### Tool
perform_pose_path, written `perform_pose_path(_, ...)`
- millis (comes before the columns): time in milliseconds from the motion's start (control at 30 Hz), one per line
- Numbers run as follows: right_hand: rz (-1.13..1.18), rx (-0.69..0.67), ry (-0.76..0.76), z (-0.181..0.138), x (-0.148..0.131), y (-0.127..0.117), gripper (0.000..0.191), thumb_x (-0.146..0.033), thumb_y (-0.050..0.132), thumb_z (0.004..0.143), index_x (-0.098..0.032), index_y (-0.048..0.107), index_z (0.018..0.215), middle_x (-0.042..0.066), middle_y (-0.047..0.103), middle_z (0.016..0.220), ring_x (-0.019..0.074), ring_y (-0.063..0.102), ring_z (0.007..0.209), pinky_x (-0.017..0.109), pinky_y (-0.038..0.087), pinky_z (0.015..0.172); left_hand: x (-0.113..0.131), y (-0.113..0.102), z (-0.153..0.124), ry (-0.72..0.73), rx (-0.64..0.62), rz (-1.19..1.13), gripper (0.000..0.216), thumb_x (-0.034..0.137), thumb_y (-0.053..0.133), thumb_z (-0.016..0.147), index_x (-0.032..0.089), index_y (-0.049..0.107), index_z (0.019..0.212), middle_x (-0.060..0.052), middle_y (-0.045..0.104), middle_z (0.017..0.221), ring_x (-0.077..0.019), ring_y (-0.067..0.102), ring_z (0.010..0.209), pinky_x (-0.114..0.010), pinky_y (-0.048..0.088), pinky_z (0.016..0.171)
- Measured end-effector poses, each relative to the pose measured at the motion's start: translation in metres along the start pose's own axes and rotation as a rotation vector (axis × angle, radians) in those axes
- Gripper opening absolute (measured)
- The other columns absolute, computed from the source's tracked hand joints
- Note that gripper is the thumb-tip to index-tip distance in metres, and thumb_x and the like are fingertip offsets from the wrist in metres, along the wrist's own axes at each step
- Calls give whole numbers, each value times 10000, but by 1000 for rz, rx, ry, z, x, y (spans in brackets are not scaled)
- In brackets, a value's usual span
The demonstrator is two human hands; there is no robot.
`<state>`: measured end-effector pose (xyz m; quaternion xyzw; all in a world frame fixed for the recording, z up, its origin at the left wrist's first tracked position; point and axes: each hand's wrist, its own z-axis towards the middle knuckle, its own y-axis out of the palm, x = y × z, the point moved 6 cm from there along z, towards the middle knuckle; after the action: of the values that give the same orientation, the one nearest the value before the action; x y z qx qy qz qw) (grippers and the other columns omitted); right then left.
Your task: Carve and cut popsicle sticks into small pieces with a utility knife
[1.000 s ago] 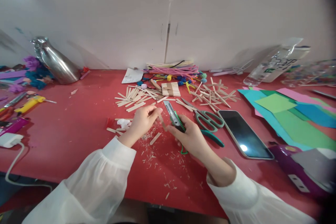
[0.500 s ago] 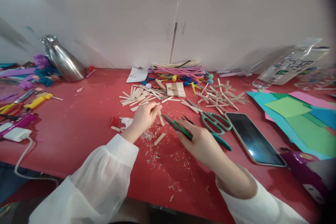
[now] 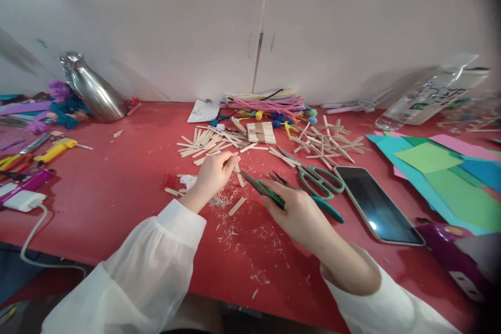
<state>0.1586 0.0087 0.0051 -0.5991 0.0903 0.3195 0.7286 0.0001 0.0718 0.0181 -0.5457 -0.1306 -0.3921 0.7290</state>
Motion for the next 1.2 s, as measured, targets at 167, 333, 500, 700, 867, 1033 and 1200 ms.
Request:
perform_pose_path(167, 138, -45, 56, 0, 0, 5, 322, -273, 432, 804, -155, 650, 1010, 88, 697, 741, 242, 660, 653, 321, 495, 568, -7, 4, 1, -32, -6, -86, 324, 336, 421, 878, 165, 555, 637, -28, 636, 600, -138, 594, 565, -221, 402, 539)
perform_pose_path(333, 729, -228, 412, -2, 11, 22, 369, -322, 506, 769, -172, 590, 1096, -13, 608, 603, 103, 472, 345, 233, 386, 331, -14, 5, 2, -74, -14, -113, 330, 346, 415, 874, 167, 557, 636, -24, 628, 581, -140, 597, 540, -225, 418, 535)
perform_pose_path(500, 1238, -287, 564, -1, 4, 19, 285, -338, 610, 712, -182, 575, 948, -8, 635, 640, 54, 419, 318, 165, 302, 257, -17, 3, 3, -90, 24, -131, 352, 373, 416, 876, 167, 536, 617, -9, 605, 554, -123, 581, 513, -216, 424, 522)
perform_pose_path(700, 1097, 1, 549, 4, 20, 6, 264, -390, 678, 655, -190, 508, 689, -78, 499, 417, 55, 407, 309, 160, 333, 289, -10, 7, 2, -124, -22, -362, 332, 382, 450, 864, 165, 514, 622, 5, 579, 539, -101, 569, 483, -202, 446, 496)
perform_pose_path(867, 1053, -81, 639, 3, 25, 18, 238, -407, 635, 696, -195, 530, 720, -68, 513, 439, 61, 421, 329, 164, 339, 304, 3, 11, -2, -83, -73, -622, 326, 425, 473, 864, 156, 538, 691, 7, 581, 564, -91, 574, 502, -199, 472, 516)
perform_pose_path(1033, 1230, -237, 620, 0, 11, 25, 241, -386, 641, 699, -177, 523, 683, -40, 571, 541, 43, 414, 349, 162, 330, 304, 13, 6, -6, 45, -44, -639, 339, 411, 464, 886, 147, 554, 694, 7, 565, 572, -80, 557, 532, -191, 463, 543)
perform_pose_path(1200, 1257, -108, 571, 2, 12, 18, 286, -347, 716, 634, -186, 494, 711, -74, 553, 537, 36, 423, 358, 153, 340, 324, 13, 10, -6, -1, -85, -699, 323, 415, 474, 882, 145, 569, 730, -5, 584, 640, -87, 574, 577, -203, 487, 569)
